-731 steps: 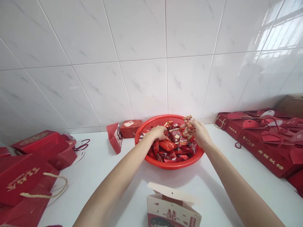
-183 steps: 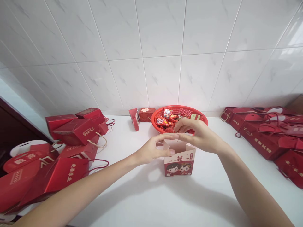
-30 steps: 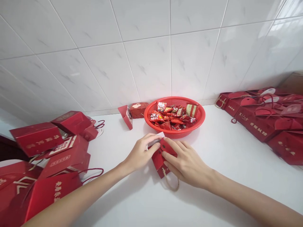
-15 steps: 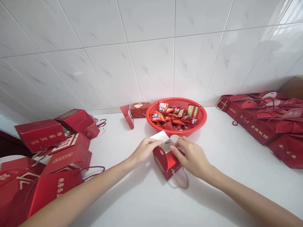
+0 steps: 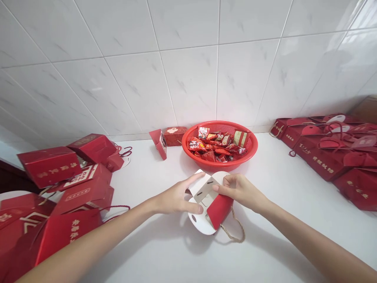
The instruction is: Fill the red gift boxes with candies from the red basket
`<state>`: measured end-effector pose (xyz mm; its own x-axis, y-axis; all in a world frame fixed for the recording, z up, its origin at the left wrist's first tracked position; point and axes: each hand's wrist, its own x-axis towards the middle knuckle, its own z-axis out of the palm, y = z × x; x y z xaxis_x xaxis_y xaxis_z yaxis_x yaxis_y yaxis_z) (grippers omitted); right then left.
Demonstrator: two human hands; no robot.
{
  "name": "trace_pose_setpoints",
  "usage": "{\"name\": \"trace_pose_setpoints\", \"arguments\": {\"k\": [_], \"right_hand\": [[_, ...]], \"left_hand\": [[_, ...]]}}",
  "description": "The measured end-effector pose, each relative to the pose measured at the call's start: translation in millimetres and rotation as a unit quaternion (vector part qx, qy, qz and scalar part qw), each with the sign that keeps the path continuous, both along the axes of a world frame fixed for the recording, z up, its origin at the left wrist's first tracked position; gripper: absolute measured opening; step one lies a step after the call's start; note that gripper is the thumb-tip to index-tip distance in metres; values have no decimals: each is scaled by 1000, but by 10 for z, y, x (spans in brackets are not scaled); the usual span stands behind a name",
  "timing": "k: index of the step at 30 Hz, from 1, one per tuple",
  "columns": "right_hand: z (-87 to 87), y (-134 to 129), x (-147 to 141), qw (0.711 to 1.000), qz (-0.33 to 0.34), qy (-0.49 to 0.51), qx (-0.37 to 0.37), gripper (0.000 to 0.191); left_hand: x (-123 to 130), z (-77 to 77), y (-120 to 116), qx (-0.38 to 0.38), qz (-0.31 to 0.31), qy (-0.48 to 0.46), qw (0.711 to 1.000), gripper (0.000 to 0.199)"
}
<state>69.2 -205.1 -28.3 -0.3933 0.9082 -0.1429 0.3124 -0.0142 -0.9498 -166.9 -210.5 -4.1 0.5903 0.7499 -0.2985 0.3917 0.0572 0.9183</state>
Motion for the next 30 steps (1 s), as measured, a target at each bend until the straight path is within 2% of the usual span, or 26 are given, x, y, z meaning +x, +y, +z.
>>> {"name": "trace_pose_setpoints", "arguments": {"k": [3, 6, 8, 10, 12, 14, 17, 20, 23, 26, 28, 30], "right_hand": [[106, 3, 94, 997, 60, 34, -31, 46], [222, 7, 286, 991, 136, -1, 9, 34], [243, 2, 431, 982, 173, -50, 54, 44], [201, -13, 548, 976, 188, -84, 76, 63], [112, -36, 614, 976, 179, -96, 73, 78], [11, -58, 630, 980, 162, -96, 62, 84], [-99, -79, 604, 984, 150, -82, 60, 82], [-133, -93, 580, 985, 125, -80, 85, 80], [-103, -117, 597, 982, 104, -118, 105, 85], [-7, -124, 666, 975, 95, -152, 129, 85], [95, -92, 725, 972, 83, -152, 161, 72], [211, -11, 770, 969, 52, -143, 197, 48]], "left_hand": [[-21, -30, -25, 6, -8, 2, 1000, 97], [-51, -71, -36, 10, -20, -20, 1000, 85], [-65, -98, -40, 10, -21, -33, 999, 80], [-62, -116, -45, 6, -24, -42, 999, 80], [-39, -125, -50, 3, -30, -51, 998, 83], [-5, -135, -43, 5, -36, -61, 998, 84], [31, -185, 16, 39, -28, -61, 997, 82], [29, -268, 123, 104, 19, -30, 994, 81], [21, -296, 198, 145, 41, -5, 989, 81], [31, -218, 192, 169, 24, 0, 985, 79], [39, -139, 165, 182, 12, 15, 983, 78], [41, -71, 150, 208, 17, 50, 977, 74]]}}
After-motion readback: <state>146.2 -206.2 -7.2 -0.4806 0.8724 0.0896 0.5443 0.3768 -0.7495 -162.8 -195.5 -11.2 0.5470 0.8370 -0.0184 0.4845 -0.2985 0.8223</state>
